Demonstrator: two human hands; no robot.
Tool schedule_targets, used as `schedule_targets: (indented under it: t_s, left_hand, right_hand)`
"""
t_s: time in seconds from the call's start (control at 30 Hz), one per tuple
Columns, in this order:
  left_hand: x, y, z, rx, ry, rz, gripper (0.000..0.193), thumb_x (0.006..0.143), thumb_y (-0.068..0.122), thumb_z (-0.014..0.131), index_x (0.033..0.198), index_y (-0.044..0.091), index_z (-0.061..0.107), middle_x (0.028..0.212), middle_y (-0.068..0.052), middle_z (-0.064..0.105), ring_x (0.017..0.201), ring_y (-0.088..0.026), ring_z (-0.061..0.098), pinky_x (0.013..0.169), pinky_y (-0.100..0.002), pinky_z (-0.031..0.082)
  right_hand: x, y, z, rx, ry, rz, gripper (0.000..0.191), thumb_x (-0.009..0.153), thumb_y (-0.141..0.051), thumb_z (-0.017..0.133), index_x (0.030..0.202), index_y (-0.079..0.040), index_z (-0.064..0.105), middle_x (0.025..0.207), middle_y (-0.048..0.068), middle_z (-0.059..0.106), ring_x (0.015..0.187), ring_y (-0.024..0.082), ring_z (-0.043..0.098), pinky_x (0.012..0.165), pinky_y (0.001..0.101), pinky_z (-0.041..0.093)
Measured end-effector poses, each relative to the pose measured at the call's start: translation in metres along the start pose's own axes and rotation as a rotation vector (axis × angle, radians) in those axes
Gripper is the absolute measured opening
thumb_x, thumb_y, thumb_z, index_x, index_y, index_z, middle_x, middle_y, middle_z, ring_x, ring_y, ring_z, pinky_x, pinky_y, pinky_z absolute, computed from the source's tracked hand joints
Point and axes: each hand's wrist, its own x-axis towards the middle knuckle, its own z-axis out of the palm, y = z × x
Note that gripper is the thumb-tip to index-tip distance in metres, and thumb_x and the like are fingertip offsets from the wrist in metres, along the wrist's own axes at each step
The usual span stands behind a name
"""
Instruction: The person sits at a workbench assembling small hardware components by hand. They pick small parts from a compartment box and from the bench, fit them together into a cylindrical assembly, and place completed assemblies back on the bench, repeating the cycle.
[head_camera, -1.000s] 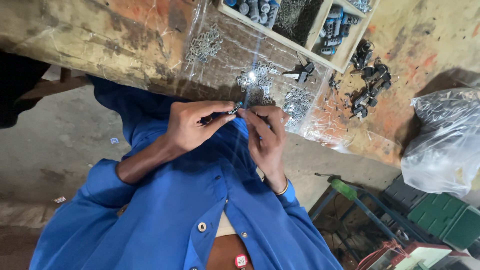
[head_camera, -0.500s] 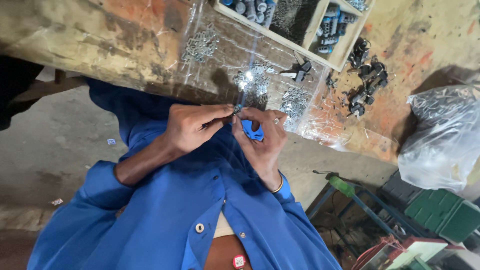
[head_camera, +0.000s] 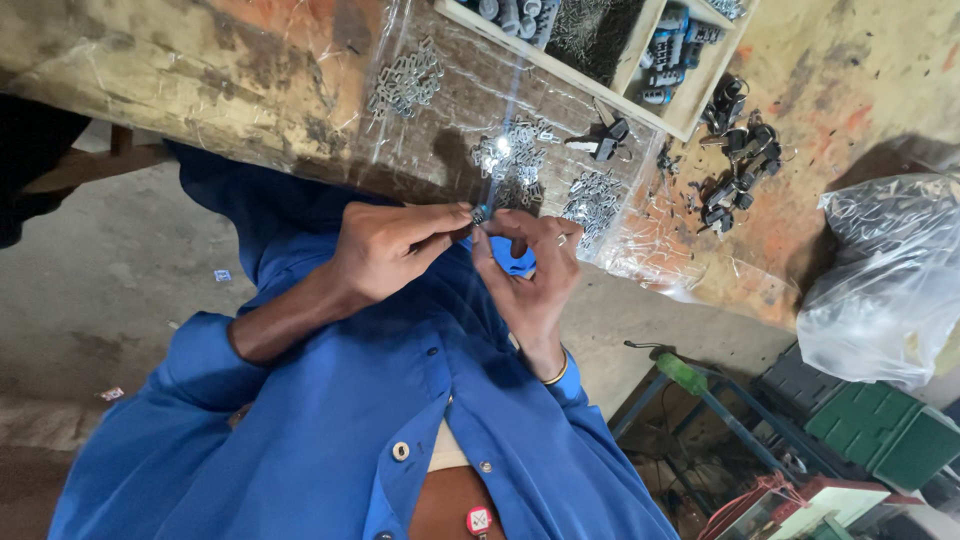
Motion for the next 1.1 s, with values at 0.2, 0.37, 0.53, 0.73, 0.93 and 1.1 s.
schedule_targets:
  t_s: [0.2, 0.37, 0.53, 0.73, 0.93, 1.1]
  left_hand:
    - [0.003, 0.003, 0.001, 0.059, 0.021, 0.089, 0.022, 0.091, 0.005, 0.084, 0.112, 0.006, 0.076, 0.111, -0.009, 0.077, 0.095, -0.023, 0.079, 0.074, -0.031, 0.063]
    - [0.006, 0.003, 0.004, -0.043, 0.004, -0.024, 0.020, 0.089, 0.008, 0.085, 0.107, 0.004, 0.077, 0.109, -0.010, 0.078, 0.091, -0.020, 0.079, 0.069, -0.029, 0.062]
    - [0.006, 0.003, 0.005, -0.097, 0.007, -0.077, 0.023, 0.089, 0.006, 0.086, 0.109, 0.002, 0.076, 0.110, -0.011, 0.078, 0.093, -0.019, 0.079, 0.069, -0.027, 0.063]
    - [0.005, 0.004, 0.006, -0.160, 0.004, -0.134, 0.025, 0.090, 0.005, 0.085, 0.112, 0.001, 0.075, 0.112, -0.013, 0.078, 0.095, -0.019, 0.079, 0.072, -0.026, 0.065]
    - [0.006, 0.005, 0.004, -0.125, 0.011, -0.148, 0.024, 0.089, 0.006, 0.086, 0.111, 0.001, 0.076, 0.111, -0.012, 0.078, 0.091, -0.017, 0.079, 0.070, -0.026, 0.063]
    - [0.005, 0.004, 0.005, -0.122, 0.030, -0.160, 0.023, 0.090, 0.008, 0.086, 0.110, 0.003, 0.077, 0.109, -0.011, 0.079, 0.090, -0.017, 0.079, 0.068, -0.026, 0.061]
  right_hand:
    - [-0.002, 0.015, -0.011, -0.113, -0.053, -0.040, 0.027, 0.084, -0.010, 0.090, 0.106, -0.018, 0.077, 0.101, -0.004, 0.073, 0.092, 0.014, 0.061, 0.096, 0.0359, 0.037]
    - [-0.001, 0.044, -0.021, -0.400, 0.204, 0.083, 0.029, 0.089, -0.018, 0.092, 0.116, -0.019, 0.082, 0.125, 0.002, 0.060, 0.118, 0.023, 0.051, 0.102, 0.0383, 0.036]
    - [-0.006, 0.049, -0.027, -0.538, 0.116, 0.037, 0.030, 0.089, -0.026, 0.092, 0.116, -0.019, 0.080, 0.149, 0.006, 0.053, 0.143, 0.032, 0.038, 0.119, 0.0483, 0.029]
    - [-0.014, 0.045, -0.034, -0.148, 0.091, 0.126, 0.054, 0.091, -0.038, 0.089, 0.136, -0.017, 0.066, 0.161, 0.013, 0.036, 0.150, 0.039, 0.028, 0.124, 0.0529, 0.032]
    - [-0.015, 0.054, -0.039, -0.443, 0.032, -0.218, 0.032, 0.083, -0.029, 0.094, 0.111, -0.024, 0.078, 0.149, 0.006, 0.054, 0.143, 0.035, 0.036, 0.116, 0.0515, 0.029]
    - [-0.022, 0.044, -0.036, -0.260, -0.008, -0.223, 0.025, 0.084, -0.012, 0.091, 0.105, -0.017, 0.078, 0.113, -0.005, 0.073, 0.113, 0.017, 0.060, 0.105, 0.0436, 0.033]
